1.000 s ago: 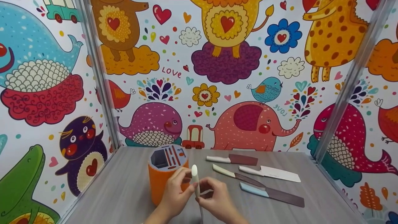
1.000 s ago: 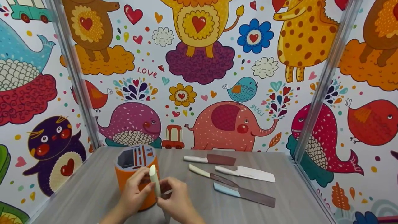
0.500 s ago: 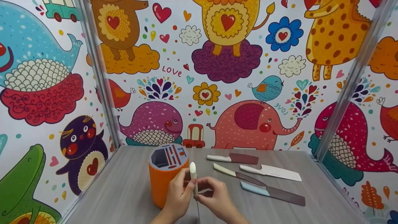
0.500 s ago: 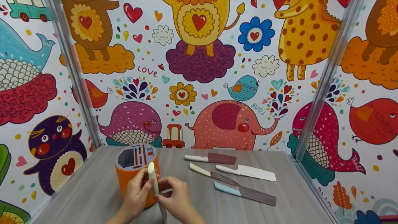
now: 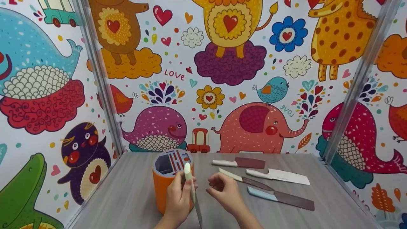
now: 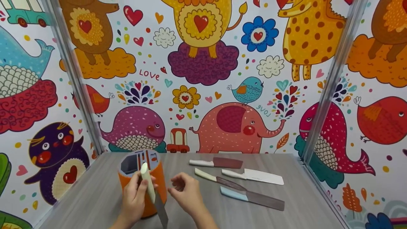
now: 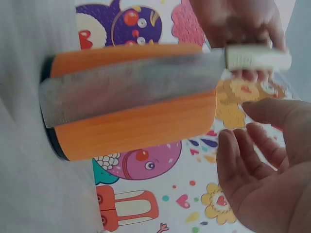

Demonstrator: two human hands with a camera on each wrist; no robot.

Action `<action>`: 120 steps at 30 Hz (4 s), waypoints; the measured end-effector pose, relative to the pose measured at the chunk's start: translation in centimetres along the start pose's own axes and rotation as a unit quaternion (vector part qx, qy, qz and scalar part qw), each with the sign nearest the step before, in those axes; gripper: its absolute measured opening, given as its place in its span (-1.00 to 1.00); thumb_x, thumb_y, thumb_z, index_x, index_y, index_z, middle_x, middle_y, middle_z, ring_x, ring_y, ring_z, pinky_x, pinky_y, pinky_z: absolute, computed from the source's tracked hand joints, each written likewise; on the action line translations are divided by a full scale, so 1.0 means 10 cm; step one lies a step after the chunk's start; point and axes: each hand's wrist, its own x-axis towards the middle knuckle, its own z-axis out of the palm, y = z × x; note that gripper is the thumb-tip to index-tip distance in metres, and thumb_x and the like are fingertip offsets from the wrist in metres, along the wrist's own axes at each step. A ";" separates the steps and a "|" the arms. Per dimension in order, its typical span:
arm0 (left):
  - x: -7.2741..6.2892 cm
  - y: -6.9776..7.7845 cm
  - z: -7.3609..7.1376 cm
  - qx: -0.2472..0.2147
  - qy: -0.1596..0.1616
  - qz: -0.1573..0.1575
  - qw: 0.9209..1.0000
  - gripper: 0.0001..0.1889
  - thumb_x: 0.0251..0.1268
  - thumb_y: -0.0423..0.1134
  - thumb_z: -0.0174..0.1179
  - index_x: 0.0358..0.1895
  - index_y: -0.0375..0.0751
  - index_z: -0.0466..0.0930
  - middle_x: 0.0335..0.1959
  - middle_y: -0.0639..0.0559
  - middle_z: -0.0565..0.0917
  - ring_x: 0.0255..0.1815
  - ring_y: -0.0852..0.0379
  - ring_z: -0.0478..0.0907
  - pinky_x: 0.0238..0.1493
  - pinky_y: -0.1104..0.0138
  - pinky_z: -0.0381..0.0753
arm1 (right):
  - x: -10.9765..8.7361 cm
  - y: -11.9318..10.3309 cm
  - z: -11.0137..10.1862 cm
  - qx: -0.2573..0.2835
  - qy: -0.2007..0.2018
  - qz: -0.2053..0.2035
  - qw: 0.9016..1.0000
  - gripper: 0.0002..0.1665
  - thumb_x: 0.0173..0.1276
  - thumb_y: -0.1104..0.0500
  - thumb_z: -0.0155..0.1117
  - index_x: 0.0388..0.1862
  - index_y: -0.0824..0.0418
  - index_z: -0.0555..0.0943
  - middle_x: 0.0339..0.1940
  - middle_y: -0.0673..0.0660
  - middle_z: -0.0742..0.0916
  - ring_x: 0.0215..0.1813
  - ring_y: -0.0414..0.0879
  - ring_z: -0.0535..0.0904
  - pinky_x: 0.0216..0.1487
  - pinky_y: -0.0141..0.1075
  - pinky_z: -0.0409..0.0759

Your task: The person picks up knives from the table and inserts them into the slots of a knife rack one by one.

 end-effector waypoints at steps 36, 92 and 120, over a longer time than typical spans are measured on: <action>0.52 0.64 -0.65 0.107 0.062 0.079 0.989 -0.73 0.70 -0.30 0.05 0.24 -0.42 0.48 -0.06 -0.18 0.77 -0.15 -0.07 0.82 -0.14 0.40 0.80 | 0.27 0.83 0.78 0.154 -0.086 0.070 0.982 0.21 0.22 0.06 0.69 0.71 0.02 0.17 0.64 0.27 0.42 0.60 0.29 0.36 0.56 0.33 0.39; 1.69 0.69 -0.64 0.141 0.151 0.059 0.977 -0.67 0.73 -0.14 0.05 0.23 -0.36 0.48 -0.13 -0.21 0.70 -0.13 -0.08 0.76 -0.08 0.12 0.76 | 0.33 0.81 0.76 0.143 -0.075 0.166 0.973 0.17 0.19 -0.05 0.69 0.70 -0.01 0.25 0.61 0.24 0.47 0.58 0.25 0.40 0.55 0.23 0.46; 1.35 -0.14 -0.45 0.171 0.142 -0.022 0.975 -0.68 0.72 -0.20 0.05 0.25 -0.39 0.47 -0.05 -0.28 0.71 -0.05 -0.15 0.79 -0.01 -0.02 0.74 | 0.30 0.80 0.81 0.161 -0.073 0.156 0.972 0.12 0.18 0.16 0.70 0.67 0.01 0.32 0.55 0.23 0.52 0.52 0.22 0.44 0.53 0.23 0.48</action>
